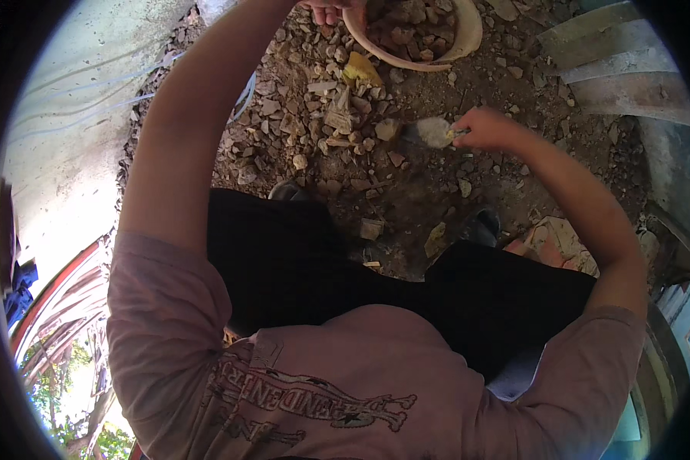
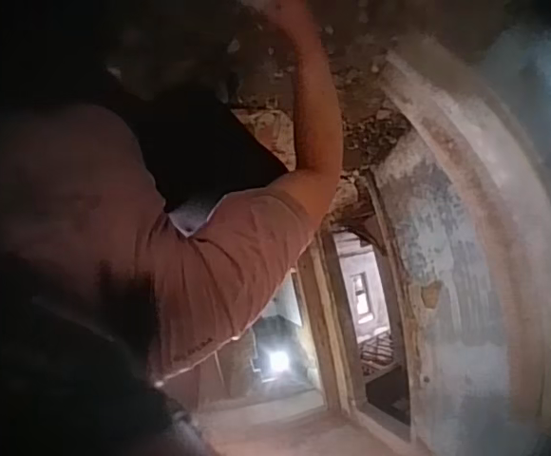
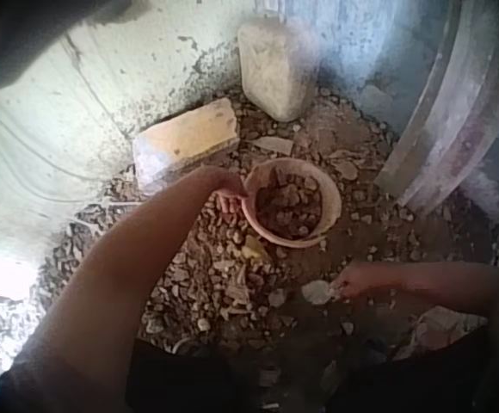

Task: Filling a plastic bowl with small rocks and construction debris from the floor using a small hand trowel.

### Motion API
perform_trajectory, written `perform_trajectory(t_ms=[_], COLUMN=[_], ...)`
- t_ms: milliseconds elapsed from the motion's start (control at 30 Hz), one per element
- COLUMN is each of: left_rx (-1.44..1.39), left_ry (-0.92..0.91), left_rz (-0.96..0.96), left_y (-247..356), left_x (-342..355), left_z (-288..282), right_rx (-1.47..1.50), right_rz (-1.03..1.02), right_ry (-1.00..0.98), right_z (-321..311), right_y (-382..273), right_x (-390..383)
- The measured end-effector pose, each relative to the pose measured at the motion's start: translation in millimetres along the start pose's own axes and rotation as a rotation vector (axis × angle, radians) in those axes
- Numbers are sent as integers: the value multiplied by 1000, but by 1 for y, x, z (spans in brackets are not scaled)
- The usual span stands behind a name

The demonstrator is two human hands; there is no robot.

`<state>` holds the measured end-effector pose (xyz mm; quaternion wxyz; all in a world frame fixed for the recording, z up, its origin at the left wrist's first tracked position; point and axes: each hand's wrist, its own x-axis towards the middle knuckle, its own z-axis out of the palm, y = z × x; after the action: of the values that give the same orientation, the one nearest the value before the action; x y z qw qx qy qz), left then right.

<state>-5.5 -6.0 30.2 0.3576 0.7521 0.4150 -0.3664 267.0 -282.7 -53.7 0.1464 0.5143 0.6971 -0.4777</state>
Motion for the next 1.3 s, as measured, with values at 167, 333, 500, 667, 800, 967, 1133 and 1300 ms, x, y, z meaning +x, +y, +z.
perform_trajectory(t_ms=[167,333,500,667,800,967,1133,1300], left_rx=[-30,-55,-108,-112,-131,-222,-193,-145], left_ry=[-14,-8,-15,0,-47,-25,-53,-86], left_rz=[-37,-3,-56,-25,-4,-64,-60,-45], left_y=[5,11,7,4,6,1,2,-1], left_x=[-8,-11,-18,-14,-17,-14,-10,-8], left_z=[-1,0,2,-1,-1,2,-2,-2], right_rx=[-65,24,131,399,345,409,1095,437], right_rz=[9,-99,-52,55,-35,20,-49,-71], right_ry=[-4,253,45,-110,-60,-73,-47,-116], right_z=[8,71,26,1,-4,-12,-43,-66], right_y=[-15,-2,-12,3,5,7,40,35], right_x=[18,43,21,10,5,-1,-32,-31])
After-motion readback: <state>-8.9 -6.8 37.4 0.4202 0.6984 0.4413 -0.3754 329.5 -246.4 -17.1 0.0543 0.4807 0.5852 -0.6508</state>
